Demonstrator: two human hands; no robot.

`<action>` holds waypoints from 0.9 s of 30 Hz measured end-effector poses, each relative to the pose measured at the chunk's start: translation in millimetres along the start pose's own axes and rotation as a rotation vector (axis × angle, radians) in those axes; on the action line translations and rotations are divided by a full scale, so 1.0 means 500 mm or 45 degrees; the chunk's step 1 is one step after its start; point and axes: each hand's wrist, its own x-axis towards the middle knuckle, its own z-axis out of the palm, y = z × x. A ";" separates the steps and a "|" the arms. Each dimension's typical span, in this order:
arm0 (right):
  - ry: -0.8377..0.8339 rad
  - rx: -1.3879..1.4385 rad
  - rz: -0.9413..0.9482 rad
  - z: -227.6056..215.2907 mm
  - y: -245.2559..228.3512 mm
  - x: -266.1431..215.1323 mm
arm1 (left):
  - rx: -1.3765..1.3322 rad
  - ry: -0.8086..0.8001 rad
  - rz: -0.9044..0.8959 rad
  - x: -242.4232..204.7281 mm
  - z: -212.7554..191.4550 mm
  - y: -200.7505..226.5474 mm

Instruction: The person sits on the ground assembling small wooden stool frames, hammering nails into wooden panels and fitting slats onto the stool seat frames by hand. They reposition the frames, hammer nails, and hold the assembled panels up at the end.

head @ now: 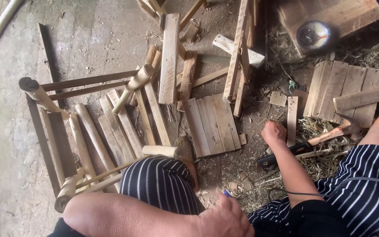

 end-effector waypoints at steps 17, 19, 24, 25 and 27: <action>-0.159 -0.023 -0.240 -0.006 0.023 0.057 | -0.076 0.190 -0.102 0.039 0.079 0.013; -0.189 0.079 -0.325 0.024 0.038 0.064 | -0.070 0.232 -0.133 0.035 0.060 0.013; -0.347 0.117 -0.394 0.080 0.023 0.028 | -0.067 0.167 -0.145 0.037 0.037 0.017; -0.347 0.119 -0.394 0.103 0.026 0.035 | -0.066 0.166 -0.145 0.036 0.035 0.016; -0.195 0.036 -0.420 0.149 0.034 0.049 | -0.053 0.134 -0.138 0.034 0.029 0.014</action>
